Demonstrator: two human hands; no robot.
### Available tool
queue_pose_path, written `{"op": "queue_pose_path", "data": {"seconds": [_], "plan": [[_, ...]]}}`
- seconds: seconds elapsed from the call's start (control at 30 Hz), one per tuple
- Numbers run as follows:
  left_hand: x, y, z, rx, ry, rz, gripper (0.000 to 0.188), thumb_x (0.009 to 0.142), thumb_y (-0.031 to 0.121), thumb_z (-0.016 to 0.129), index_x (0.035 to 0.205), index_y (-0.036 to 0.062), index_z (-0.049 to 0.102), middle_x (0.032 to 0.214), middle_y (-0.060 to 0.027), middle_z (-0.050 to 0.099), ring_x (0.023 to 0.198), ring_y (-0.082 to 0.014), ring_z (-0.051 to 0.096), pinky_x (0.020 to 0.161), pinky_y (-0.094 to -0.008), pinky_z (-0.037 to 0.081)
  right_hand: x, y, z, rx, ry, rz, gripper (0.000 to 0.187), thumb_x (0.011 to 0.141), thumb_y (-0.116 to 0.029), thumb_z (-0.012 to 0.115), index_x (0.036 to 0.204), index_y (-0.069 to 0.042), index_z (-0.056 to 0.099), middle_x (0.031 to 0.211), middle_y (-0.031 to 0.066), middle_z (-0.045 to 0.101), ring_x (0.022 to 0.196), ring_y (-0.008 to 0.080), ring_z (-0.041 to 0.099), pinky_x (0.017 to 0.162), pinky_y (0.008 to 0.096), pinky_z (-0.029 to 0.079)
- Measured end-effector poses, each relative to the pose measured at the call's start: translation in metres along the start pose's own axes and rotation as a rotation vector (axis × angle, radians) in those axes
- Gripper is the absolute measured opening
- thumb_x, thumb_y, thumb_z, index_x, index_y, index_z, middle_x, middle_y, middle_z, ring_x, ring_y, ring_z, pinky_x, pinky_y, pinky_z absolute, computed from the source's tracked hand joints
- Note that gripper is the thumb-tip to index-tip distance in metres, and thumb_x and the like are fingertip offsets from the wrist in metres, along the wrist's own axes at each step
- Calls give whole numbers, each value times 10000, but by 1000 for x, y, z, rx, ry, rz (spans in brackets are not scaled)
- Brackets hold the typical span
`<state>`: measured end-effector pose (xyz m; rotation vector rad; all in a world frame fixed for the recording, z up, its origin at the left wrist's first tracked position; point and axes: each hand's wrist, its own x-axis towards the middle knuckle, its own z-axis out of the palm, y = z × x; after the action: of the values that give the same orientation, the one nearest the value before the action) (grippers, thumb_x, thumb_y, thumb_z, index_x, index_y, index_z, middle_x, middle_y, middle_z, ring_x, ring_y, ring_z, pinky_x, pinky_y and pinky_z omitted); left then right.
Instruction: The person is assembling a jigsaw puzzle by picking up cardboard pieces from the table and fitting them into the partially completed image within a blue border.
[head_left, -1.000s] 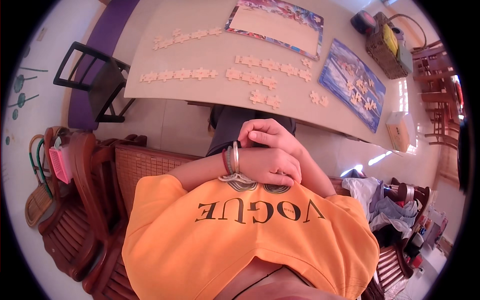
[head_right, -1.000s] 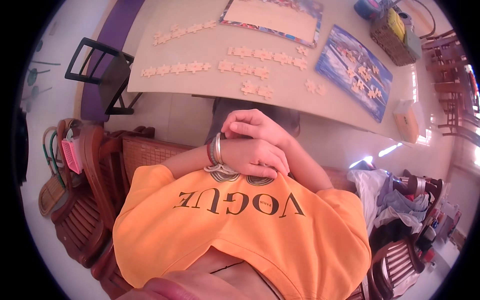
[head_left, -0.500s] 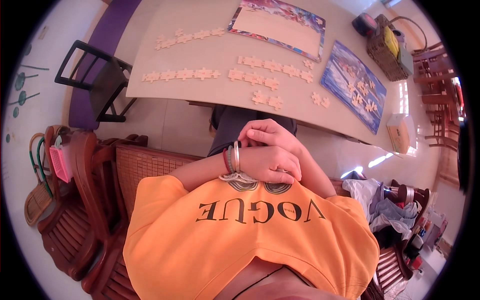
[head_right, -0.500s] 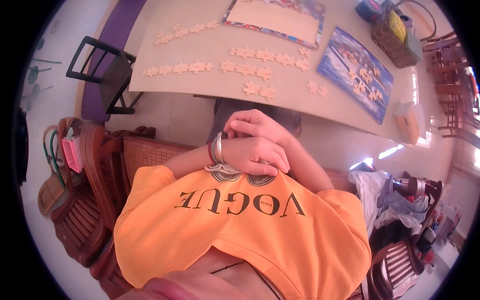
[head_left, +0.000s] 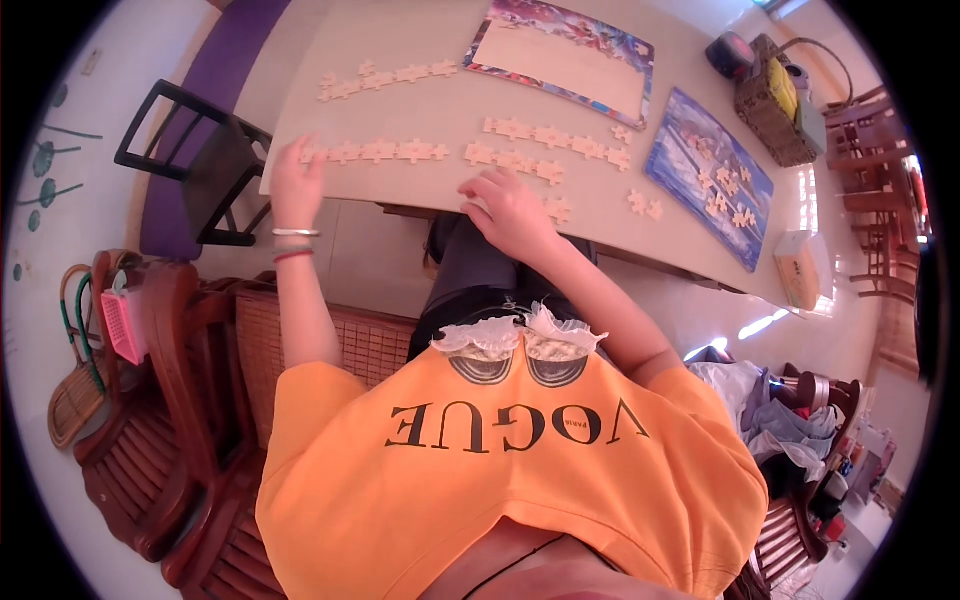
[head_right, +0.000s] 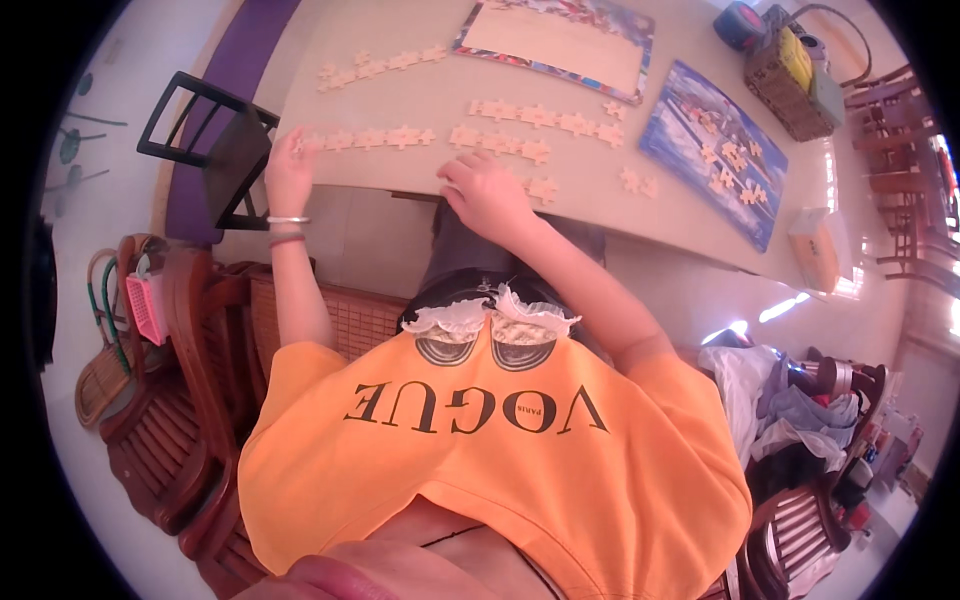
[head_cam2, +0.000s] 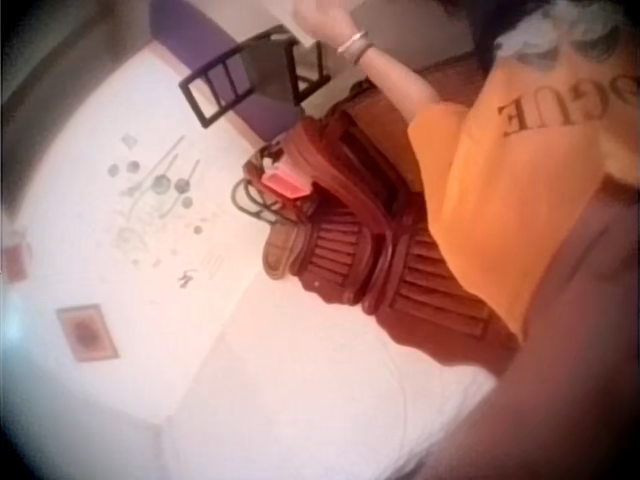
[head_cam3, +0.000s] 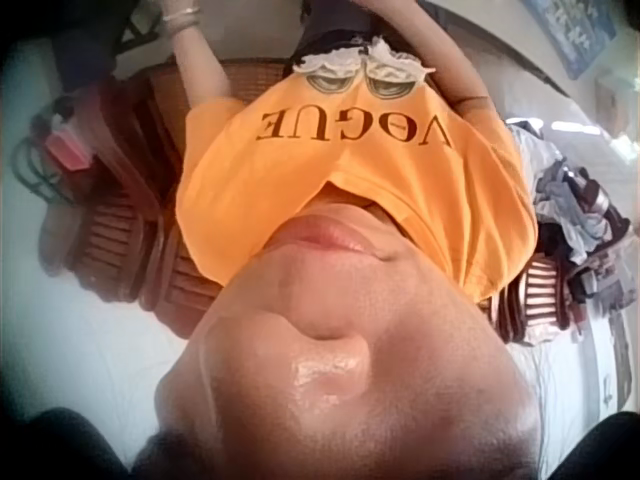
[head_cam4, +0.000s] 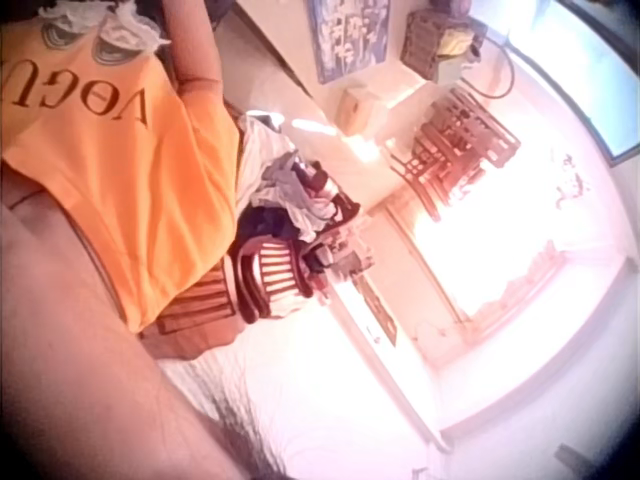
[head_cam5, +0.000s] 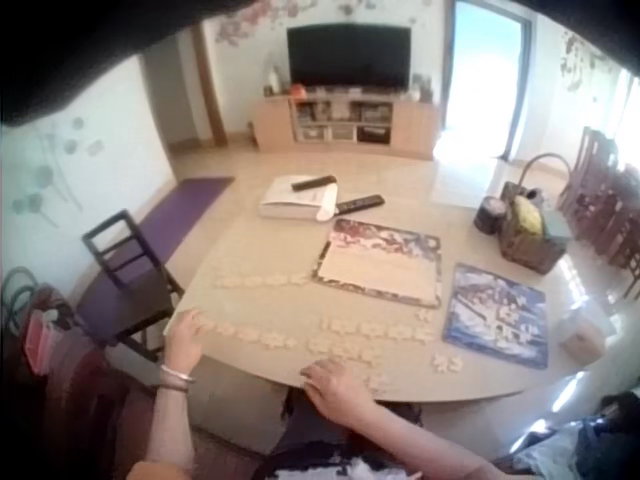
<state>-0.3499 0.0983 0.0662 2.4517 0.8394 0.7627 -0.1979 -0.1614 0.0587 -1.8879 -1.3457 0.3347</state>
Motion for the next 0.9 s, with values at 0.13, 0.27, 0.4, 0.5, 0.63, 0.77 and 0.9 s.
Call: {"op": "queue_pose_path", "data": {"seconds": [0.13, 0.27, 0.4, 0.5, 0.63, 0.77, 0.9], "plan": [[6, -46, 1, 233, -45, -46, 374, 822, 162, 573, 1162, 17, 518, 1150, -179, 553, 1072, -322, 519, 922, -374, 408, 31, 3, 12, -353, 100, -229, 303, 716, -102, 637, 1006, -45, 572, 1016, 69, 579, 1027, 247, 491, 852, 370, 404], [4, -66, 14, 95, -146, -33, 417, 805, 126, 582, 1195, 11, 493, 1191, -179, 531, 1128, -303, 486, 963, -370, 381, 50, 20, 37, -488, 263, -300, 191, 681, -98, 590, 869, -67, 576, 855, 61, 566, 958, 239, 500, 803, 361, 400], [-2, -79, 15, 136, -154, 39, 421, 780, 83, 598, 1185, 12, 506, 1202, -182, 523, 1147, -303, 471, 977, -365, 369, 57, 22, 42, -642, 95, -247, 165, 699, -103, 565, 862, -81, 574, 852, 51, 571, 903, 228, 515, 798, 350, 399], [-2, -73, 11, 166, -151, 19, 409, 757, 52, 610, 1156, 7, 528, 1123, -176, 557, 1078, -309, 505, 934, -363, 399, 60, 23, 43, -649, 42, -229, 130, 709, -104, 556, 838, -89, 568, 826, 47, 571, 862, 220, 529, 793, 347, 397], [6, -60, 6, 155, -202, -47, 389, 729, 61, 642, 1103, -1, 557, 990, -156, 572, 956, -295, 534, 852, -365, 432, 61, 24, 39, -626, 115, -262, 80, 706, -105, 554, 785, -98, 563, 779, 49, 565, 806, 212, 543, 772, 341, 397], [8, -50, 1, 77, -220, 26, 384, 701, 61, 669, 1067, -4, 574, 1008, -156, 565, 967, -299, 527, 862, -358, 429, 59, 30, 40, -641, 144, -276, 83, 708, -103, 551, 790, -99, 565, 778, 55, 562, 811, 219, 546, 771, 347, 396], [-8, -56, -5, 143, -250, 88, 400, 691, 50, 680, 1075, 2, 576, 1086, -151, 547, 1024, -299, 507, 903, -350, 411, 50, 21, 41, -656, 96, -280, 102, 701, -111, 557, 800, -85, 568, 808, 57, 559, 831, 219, 541, 765, 347, 395]]}}
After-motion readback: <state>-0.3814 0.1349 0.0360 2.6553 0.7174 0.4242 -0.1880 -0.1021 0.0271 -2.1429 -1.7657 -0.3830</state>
